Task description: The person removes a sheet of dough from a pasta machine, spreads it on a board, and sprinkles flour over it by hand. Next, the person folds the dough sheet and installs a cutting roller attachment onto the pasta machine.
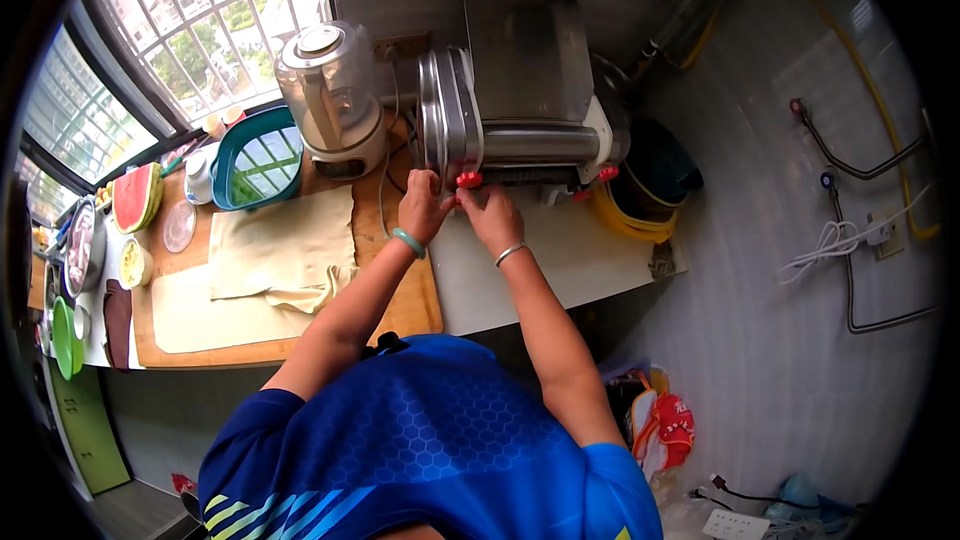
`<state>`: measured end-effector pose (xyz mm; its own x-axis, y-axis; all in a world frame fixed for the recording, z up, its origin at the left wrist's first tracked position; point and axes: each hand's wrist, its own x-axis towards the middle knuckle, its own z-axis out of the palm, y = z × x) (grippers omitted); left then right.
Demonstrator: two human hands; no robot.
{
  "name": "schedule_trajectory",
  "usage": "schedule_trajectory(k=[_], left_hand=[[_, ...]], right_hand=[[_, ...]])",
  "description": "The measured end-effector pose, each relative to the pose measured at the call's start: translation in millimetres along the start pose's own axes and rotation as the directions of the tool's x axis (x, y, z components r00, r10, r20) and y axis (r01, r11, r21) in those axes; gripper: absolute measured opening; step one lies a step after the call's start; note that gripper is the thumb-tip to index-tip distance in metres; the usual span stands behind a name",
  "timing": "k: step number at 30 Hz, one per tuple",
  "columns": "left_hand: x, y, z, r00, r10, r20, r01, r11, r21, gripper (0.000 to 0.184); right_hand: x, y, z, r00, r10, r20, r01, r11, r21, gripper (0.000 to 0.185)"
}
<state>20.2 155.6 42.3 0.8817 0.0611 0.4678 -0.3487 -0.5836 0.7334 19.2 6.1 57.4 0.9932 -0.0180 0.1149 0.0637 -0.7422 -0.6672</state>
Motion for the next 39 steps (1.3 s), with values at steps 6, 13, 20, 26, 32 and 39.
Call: schedule_trajectory(k=[6,13,20,26,32,39], left_hand=[[0.0,0.8,1.7,0.999,0.014,-0.034,-0.015,1.000,-0.022,0.042],[-0.3,0.0,4.5,0.999,0.009,-0.032,-0.010,0.999,-0.039,0.042],[0.5,-0.8,3.9,0.998,0.058,-0.039,-0.058,0.998,-0.021,0.042],[-1.4,-0.7,6.1,0.999,0.021,-0.032,-0.022,0.999,-0.031,0.042],[-0.8,-3.3,9.9,1.000,0.014,-0.024,-0.015,0.999,-0.042,0.042],[-1.2,-5.7,11.1,0.999,0.026,-0.040,-0.028,0.999,-0.029,0.042]], right_hand=[[-5.3,-28.6,-3.1,0.988,-0.088,-0.125,0.113,0.971,0.209,0.031],[-7.7,-38.0,-19.2,0.985,0.066,0.159,-0.103,0.965,0.240,0.028],[2.5,-10.7,-5.4,0.980,0.107,0.170,-0.166,0.908,0.386,0.031],[0.8,-17.7,-0.4,0.921,-0.348,-0.176,0.339,0.937,-0.079,0.035],[7.9,-4.7,-13.4,0.869,0.208,0.450,-0.456,0.689,0.563,0.031],[-1.0,-37.4,-14.1,0.977,-0.159,0.145,0.194,0.941,-0.277,0.038]])
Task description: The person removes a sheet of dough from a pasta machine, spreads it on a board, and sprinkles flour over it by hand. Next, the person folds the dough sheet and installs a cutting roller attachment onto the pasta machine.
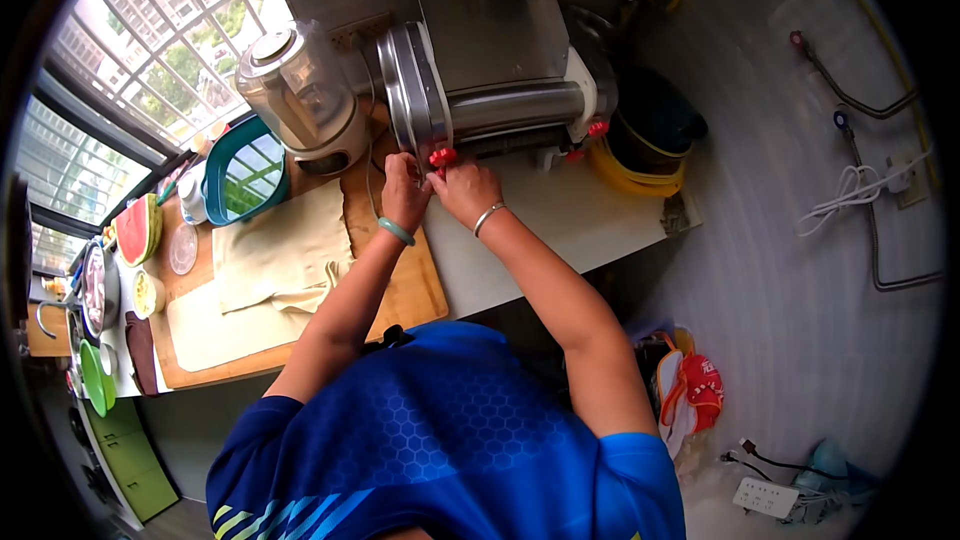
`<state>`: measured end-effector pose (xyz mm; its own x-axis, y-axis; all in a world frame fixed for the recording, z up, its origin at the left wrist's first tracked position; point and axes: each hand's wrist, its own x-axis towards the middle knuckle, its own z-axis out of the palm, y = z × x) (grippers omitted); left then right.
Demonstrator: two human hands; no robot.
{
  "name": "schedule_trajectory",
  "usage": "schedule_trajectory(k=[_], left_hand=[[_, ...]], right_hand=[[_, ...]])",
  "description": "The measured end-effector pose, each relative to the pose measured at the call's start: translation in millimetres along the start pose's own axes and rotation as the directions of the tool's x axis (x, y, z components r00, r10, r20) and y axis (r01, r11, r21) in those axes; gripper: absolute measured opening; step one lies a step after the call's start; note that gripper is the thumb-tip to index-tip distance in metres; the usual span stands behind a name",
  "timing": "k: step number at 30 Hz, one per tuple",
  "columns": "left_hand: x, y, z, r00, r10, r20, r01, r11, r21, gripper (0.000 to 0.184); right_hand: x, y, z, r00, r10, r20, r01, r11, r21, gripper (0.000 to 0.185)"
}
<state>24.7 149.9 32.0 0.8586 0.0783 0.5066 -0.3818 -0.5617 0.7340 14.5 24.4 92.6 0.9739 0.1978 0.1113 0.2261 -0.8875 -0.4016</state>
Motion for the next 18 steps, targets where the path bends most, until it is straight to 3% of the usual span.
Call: schedule_trajectory(k=[2,3,4,5,6,7,8,9,10,11,12,13,17,18], left_hand=[[-0.7,2.9,-2.4,1.000,0.016,0.003,-0.016,1.000,-0.018,0.042],[0.2,5.3,-3.2,1.000,0.006,0.001,-0.006,1.000,-0.015,0.042],[0.0,6.6,-2.6,1.000,0.000,0.000,0.000,1.000,-0.014,0.042],[-0.7,6.2,-1.3,1.000,0.002,0.008,-0.002,1.000,-0.018,0.042],[-0.9,5.1,-0.4,1.000,-0.007,0.000,0.007,1.000,-0.025,0.042],[-0.4,4.8,0.1,1.000,-0.016,-0.009,0.016,0.999,-0.032,0.042],[-0.3,5.6,-0.7,1.000,-0.026,-0.005,0.025,0.999,-0.035,0.041],[-0.2,4.2,-1.0,1.000,-0.021,0.002,0.021,0.999,-0.036,0.041],[0.5,2.2,-0.6,1.000,0.005,-0.006,-0.005,0.999,-0.042,0.041],[0.2,1.3,0.1,1.000,0.027,-0.014,-0.028,0.998,-0.049,0.041],[-0.3,0.2,1.0,1.000,0.025,-0.008,-0.025,0.998,-0.052,0.041],[0.2,0.7,0.9,1.000,0.022,-0.011,-0.023,0.999,-0.047,0.040],[0.8,3.6,-1.5,0.999,0.032,0.004,-0.032,0.999,-0.005,0.040],[0.0,2.9,-1.4,1.000,0.030,0.009,-0.030,1.000,-0.003,0.040]], right_hand=[[-0.7,1.5,6.7,0.999,0.046,-0.021,-0.046,0.999,0.019,0.040],[-0.9,2.9,8.0,0.992,0.125,0.024,-0.126,0.939,0.321,0.039],[-0.6,4.7,8.4,0.978,0.189,0.086,-0.203,0.783,0.588,0.039],[0.8,11.9,12.9,0.977,0.198,0.084,-0.209,0.781,0.588,0.039],[2.4,23.4,20.7,0.920,0.206,0.334,-0.392,0.510,0.766,0.039],[4.2,27.0,20.0,0.824,0.119,0.553,-0.566,0.183,0.804,0.040],[6.6,29.9,19.6,0.826,0.124,0.550,-0.564,0.179,0.806,0.040],[8.9,31.9,20.0,0.930,0.097,0.354,-0.342,0.575,0.743,0.040],[10.0,30.3,17.0,0.985,-0.018,0.172,-0.073,0.859,0.507,0.041],[8.7,20.0,4.9,0.985,-0.011,0.172,-0.079,0.858,0.507,0.041],[7.9,9.3,-6.9,0.983,-0.019,0.183,-0.011,0.987,0.160,0.046],[7.2,2.7,-13.1,0.979,-0.025,0.201,0.067,0.976,-0.208,0.051],[7.4,19.2,21.1,0.979,-0.200,0.049,0.205,0.970,-0.134,0.046],[6.7,20.3,21.6,0.989,-0.005,0.150,-0.039,0.957,0.286,0.046]])
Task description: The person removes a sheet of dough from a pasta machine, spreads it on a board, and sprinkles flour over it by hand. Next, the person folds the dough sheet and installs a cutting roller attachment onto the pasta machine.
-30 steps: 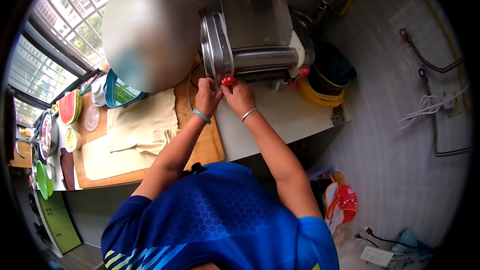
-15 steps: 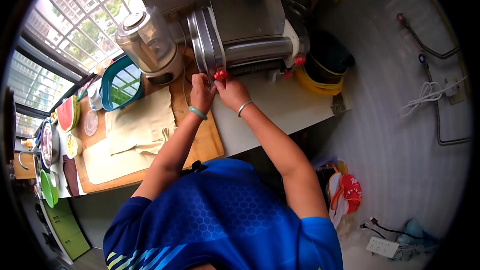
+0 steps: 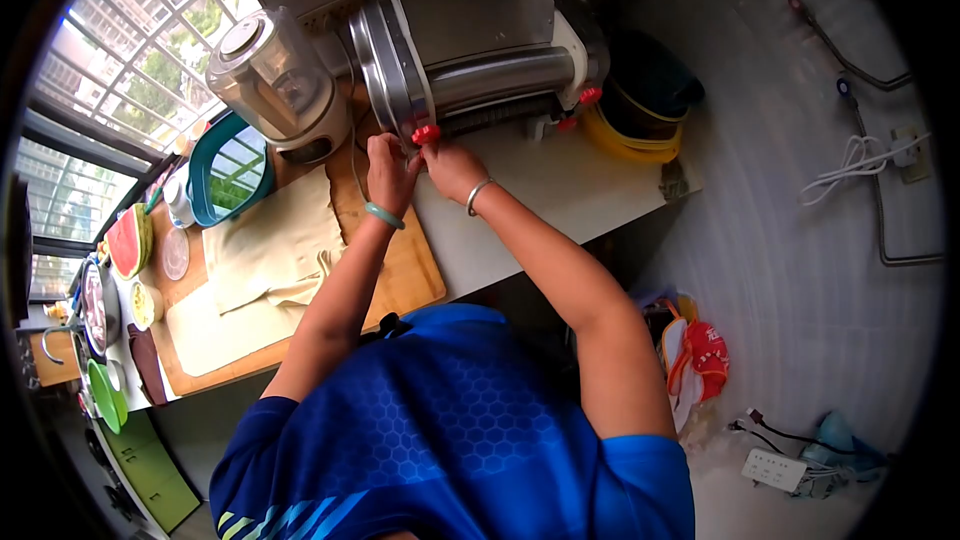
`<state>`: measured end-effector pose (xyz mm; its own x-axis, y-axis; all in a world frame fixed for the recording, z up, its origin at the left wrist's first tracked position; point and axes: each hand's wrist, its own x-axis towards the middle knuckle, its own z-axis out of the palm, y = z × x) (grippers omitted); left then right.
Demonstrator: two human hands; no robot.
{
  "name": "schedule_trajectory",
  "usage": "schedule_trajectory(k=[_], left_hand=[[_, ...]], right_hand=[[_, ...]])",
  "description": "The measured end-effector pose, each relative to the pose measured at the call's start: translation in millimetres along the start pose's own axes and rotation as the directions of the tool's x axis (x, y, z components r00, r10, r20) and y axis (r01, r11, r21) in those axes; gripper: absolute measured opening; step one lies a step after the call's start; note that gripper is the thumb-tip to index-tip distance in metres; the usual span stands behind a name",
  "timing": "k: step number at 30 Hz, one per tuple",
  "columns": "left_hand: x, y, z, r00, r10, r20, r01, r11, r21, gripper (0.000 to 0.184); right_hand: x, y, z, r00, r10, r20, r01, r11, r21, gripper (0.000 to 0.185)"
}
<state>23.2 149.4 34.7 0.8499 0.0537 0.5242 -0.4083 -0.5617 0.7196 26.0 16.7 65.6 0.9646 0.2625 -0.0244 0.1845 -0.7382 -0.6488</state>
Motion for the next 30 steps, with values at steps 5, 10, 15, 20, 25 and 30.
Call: schedule_trajectory(k=[5,10,15,20,25,30], left_hand=[[1.9,-1.4,1.5,1.000,-0.025,0.008,0.026,1.000,-0.012,0.040],[0.8,-1.4,2.1,1.000,-0.017,-0.012,0.016,0.998,-0.057,0.040],[0.3,0.8,2.0,1.000,-0.007,-0.006,0.007,0.999,-0.047,0.040],[0.1,-1.8,1.9,0.999,-0.033,0.005,0.033,0.998,-0.056,0.041],[-0.1,-4.2,3.4,1.000,-0.010,-0.005,0.010,0.999,-0.048,0.040],[-0.2,-3.0,3.5,0.999,-0.033,0.008,0.033,0.998,-0.062,0.041]], right_hand=[[-2.0,-6.2,-16.0,0.869,0.329,0.371,-0.492,0.657,0.571,0.044],[-11.6,-33.3,-28.8,0.997,-0.066,0.046,0.080,0.884,-0.461,0.045],[0.6,-3.9,0.1,0.999,-0.017,-0.029,0.017,1.000,0.001,0.042],[3.2,-3.5,-8.8,1.000,-0.021,0.007,0.020,0.990,0.140,0.042],[-4.6,-20.2,-11.8,0.999,-0.020,-0.049,-0.003,0.902,-0.431,0.040],[-3.9,-7.7,2.1,0.998,-0.004,-0.068,-0.016,0.958,-0.288,0.037]])
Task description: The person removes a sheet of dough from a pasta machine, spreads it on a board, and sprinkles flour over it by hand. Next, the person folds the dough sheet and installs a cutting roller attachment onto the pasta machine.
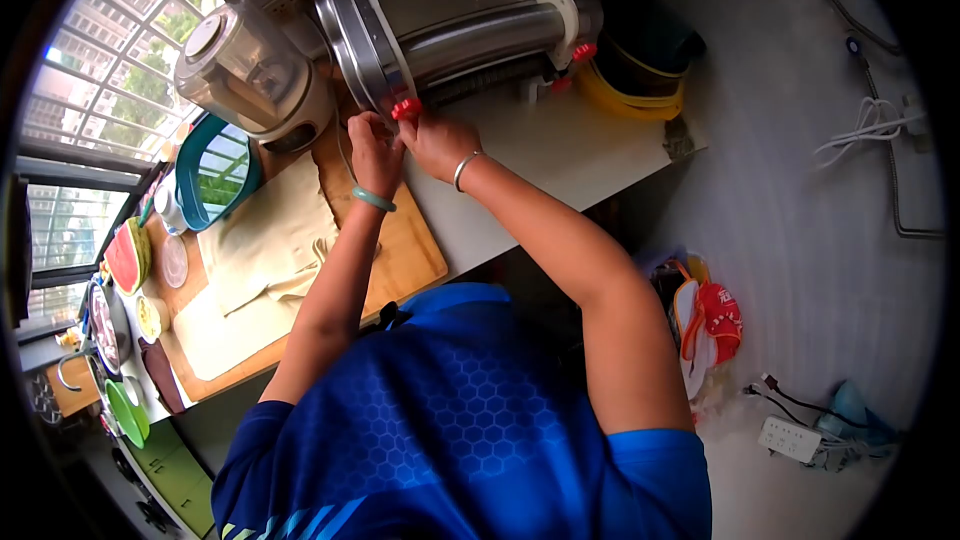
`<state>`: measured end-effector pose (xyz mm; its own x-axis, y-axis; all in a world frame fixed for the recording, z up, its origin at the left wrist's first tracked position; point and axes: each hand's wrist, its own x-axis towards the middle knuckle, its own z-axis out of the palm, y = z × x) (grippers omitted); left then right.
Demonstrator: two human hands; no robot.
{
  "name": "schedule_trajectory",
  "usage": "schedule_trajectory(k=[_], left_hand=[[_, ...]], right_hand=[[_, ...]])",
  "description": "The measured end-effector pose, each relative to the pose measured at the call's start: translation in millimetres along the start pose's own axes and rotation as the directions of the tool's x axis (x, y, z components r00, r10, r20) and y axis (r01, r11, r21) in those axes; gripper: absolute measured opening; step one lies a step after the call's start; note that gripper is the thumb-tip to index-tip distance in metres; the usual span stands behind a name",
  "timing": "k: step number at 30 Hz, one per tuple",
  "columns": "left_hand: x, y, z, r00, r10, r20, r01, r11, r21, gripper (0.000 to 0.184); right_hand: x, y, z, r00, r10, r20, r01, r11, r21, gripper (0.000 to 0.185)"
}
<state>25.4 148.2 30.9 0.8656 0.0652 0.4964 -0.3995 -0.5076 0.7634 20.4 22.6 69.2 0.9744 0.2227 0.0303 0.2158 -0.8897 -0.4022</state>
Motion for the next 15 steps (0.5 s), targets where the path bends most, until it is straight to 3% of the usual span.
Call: schedule_trajectory(k=[1,2,5,7,9,10,13,15], left_hand=[[0.3,-1.0,1.1,1.000,-0.013,0.014,0.013,1.000,0.003,0.041],[0.1,-1.4,1.5,1.000,-0.008,0.008,0.008,1.000,0.007,0.041],[-0.1,0.0,2.2,1.000,0.007,0.004,-0.007,0.999,0.048,0.042],[-0.2,-0.1,2.5,1.000,-0.004,-0.009,0.004,0.999,0.035,0.041],[-0.4,-0.6,3.2,1.000,0.014,-0.017,-0.014,1.000,0.015,0.040],[-0.9,2.8,2.0,1.000,-0.009,-0.011,0.009,1.000,0.016,0.040],[1.2,2.7,0.0,1.000,0.006,-0.002,-0.006,0.999,0.032,0.041],[0.1,-1.1,1.1,0.998,0.057,-0.029,-0.052,0.988,0.144,0.039]], right_hand=[[1.2,2.0,2.5,1.000,0.019,-0.015,-0.018,0.998,0.052,0.036],[1.6,5.8,5.4,0.992,-0.121,-0.049,0.120,0.993,-0.019,0.033],[1.2,9.8,7.7,0.977,-0.182,-0.110,0.192,0.978,0.080,0.032],[3.7,10.0,7.9,0.987,-0.137,-0.086,0.142,0.988,0.054,0.038],[6.8,10.0,-2.3,0.983,0.046,0.179,-0.108,0.929,0.355,0.033],[6.9,11.5,-5.5,0.985,0.046,0.164,-0.102,0.931,0.351,0.033],[5.2,6.3,-22.2,0.981,-0.031,0.190,-0.004,0.984,0.180,0.039],[-1.6,-11.8,-42.9,0.985,-0.068,0.156,0.093,0.984,-0.153,0.037]])
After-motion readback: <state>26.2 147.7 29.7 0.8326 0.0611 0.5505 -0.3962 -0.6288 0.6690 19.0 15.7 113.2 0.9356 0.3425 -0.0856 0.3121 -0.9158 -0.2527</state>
